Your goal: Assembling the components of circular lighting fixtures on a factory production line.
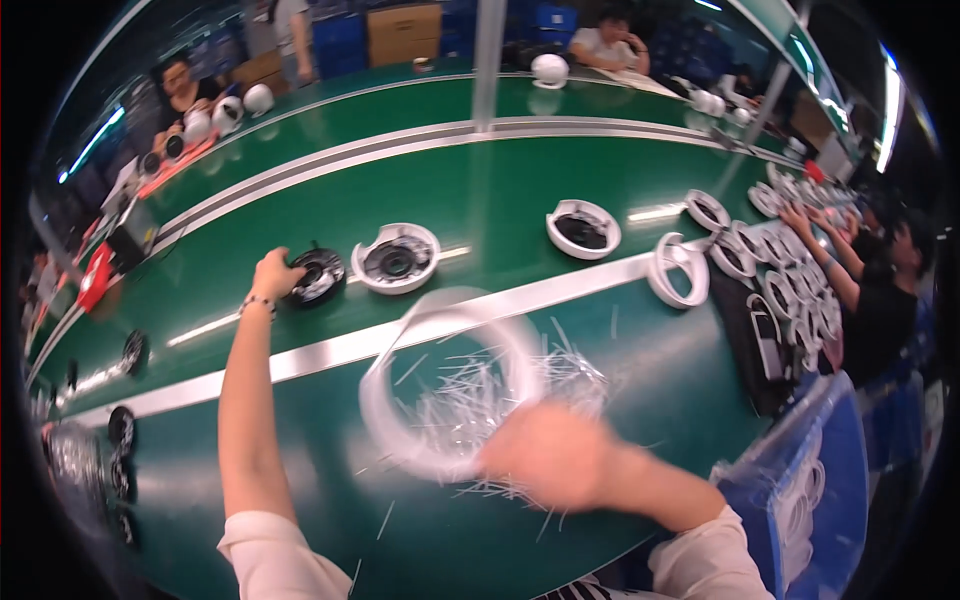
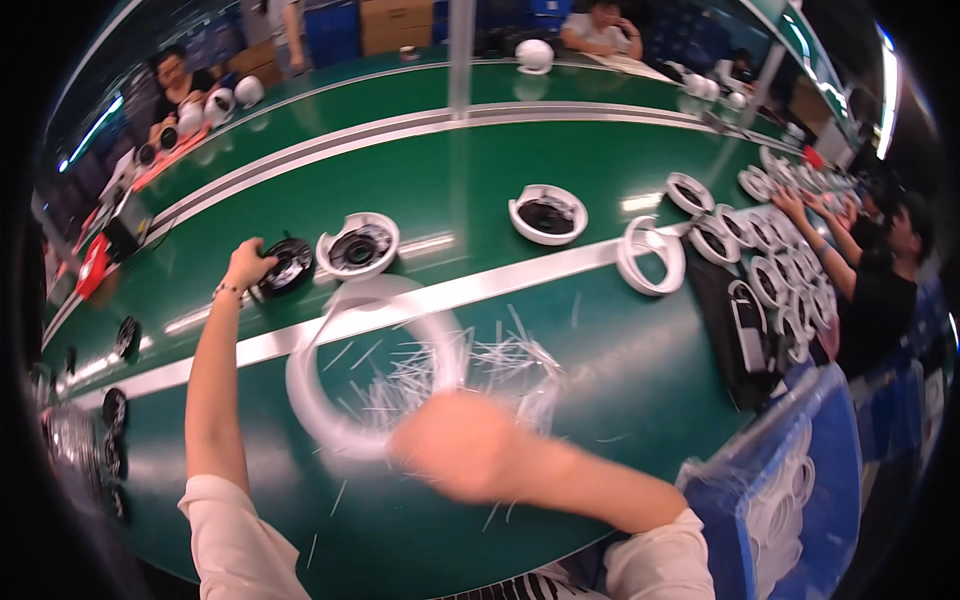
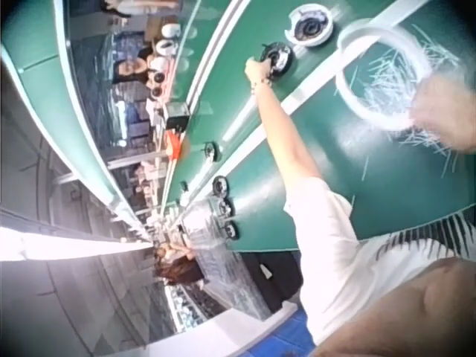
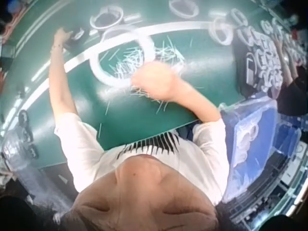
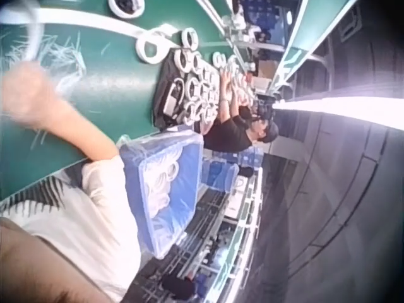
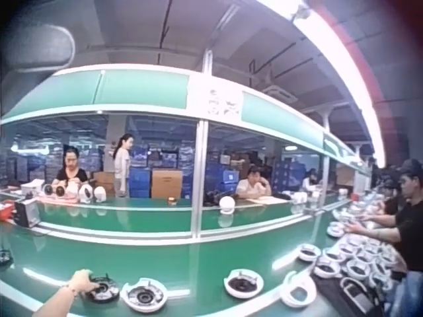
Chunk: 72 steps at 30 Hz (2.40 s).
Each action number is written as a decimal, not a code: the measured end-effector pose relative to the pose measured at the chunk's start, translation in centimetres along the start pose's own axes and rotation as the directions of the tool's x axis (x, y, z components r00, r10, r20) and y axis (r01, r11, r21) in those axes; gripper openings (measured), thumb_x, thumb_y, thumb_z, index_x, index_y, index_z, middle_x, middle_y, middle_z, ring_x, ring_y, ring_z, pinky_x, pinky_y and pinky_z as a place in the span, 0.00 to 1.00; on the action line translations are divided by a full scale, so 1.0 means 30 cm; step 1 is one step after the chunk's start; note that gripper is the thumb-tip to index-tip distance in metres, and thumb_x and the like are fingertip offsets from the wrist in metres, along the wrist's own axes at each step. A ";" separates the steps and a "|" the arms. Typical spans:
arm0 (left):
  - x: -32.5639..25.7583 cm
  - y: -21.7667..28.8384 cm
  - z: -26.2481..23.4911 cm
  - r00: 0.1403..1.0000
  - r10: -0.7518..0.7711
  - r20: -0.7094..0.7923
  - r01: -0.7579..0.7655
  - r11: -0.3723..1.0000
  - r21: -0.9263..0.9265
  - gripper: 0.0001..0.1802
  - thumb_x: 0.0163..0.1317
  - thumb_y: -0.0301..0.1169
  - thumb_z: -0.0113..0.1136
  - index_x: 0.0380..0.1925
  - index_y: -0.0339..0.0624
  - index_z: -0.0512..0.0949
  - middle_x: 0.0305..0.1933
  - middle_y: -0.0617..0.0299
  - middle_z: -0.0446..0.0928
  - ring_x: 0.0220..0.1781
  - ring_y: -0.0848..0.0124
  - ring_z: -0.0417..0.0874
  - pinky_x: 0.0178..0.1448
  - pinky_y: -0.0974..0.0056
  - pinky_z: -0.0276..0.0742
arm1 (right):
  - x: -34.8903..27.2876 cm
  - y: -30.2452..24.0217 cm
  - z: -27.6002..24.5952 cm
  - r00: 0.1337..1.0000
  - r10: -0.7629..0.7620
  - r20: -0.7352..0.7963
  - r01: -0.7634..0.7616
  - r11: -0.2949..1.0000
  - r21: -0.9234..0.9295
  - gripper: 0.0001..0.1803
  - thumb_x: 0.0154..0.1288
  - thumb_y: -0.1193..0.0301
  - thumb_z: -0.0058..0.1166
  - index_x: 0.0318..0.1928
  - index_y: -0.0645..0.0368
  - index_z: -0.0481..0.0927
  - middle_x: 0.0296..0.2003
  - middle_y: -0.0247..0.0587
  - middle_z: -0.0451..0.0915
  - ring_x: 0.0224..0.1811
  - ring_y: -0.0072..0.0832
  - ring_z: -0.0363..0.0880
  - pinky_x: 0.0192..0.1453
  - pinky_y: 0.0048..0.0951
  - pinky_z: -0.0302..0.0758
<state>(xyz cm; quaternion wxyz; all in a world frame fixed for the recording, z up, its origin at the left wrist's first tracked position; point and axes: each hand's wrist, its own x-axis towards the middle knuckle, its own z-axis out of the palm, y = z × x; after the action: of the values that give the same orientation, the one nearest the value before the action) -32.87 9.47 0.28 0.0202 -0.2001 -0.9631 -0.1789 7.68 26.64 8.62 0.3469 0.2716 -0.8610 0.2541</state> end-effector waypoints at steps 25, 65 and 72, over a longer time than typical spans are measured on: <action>-0.805 0.135 -0.132 0.988 -0.009 -0.153 -0.153 -0.094 -0.984 0.22 0.53 0.14 0.45 0.46 0.40 0.53 0.46 0.58 0.65 0.45 0.72 0.72 0.43 0.67 0.76 | 0.008 -0.353 0.319 0.580 0.434 0.689 -0.373 0.894 -0.249 0.59 0.33 0.45 0.63 0.60 0.65 0.49 0.60 0.63 0.45 0.62 0.58 0.43 0.58 0.61 0.46; -1.003 0.341 -0.137 0.821 0.457 0.343 0.557 -0.509 -0.656 0.34 0.60 0.56 0.28 0.52 0.39 0.63 0.52 0.54 0.67 0.52 0.63 0.70 0.56 0.59 0.67 | 0.031 -0.211 0.289 0.885 0.460 -0.069 -0.464 0.883 -0.067 0.61 0.28 0.55 0.69 0.60 0.68 0.45 0.59 0.60 0.48 0.61 0.51 0.48 0.61 0.46 0.48; -1.017 0.330 -0.139 0.757 0.547 0.358 0.617 -0.418 -0.666 0.45 0.53 0.67 0.20 0.56 0.40 0.58 0.57 0.53 0.61 0.58 0.62 0.64 0.61 0.58 0.61 | 0.030 -0.212 0.276 0.857 0.515 -0.014 -0.514 0.855 -0.062 0.63 0.26 0.49 0.68 0.57 0.72 0.46 0.54 0.62 0.51 0.55 0.54 0.53 0.57 0.47 0.54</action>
<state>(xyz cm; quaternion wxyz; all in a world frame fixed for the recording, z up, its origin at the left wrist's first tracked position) -1.08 4.95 4.14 -0.5009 -0.1208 -0.2634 -0.8155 7.41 16.59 5.65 0.2735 0.0210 -0.9105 0.3095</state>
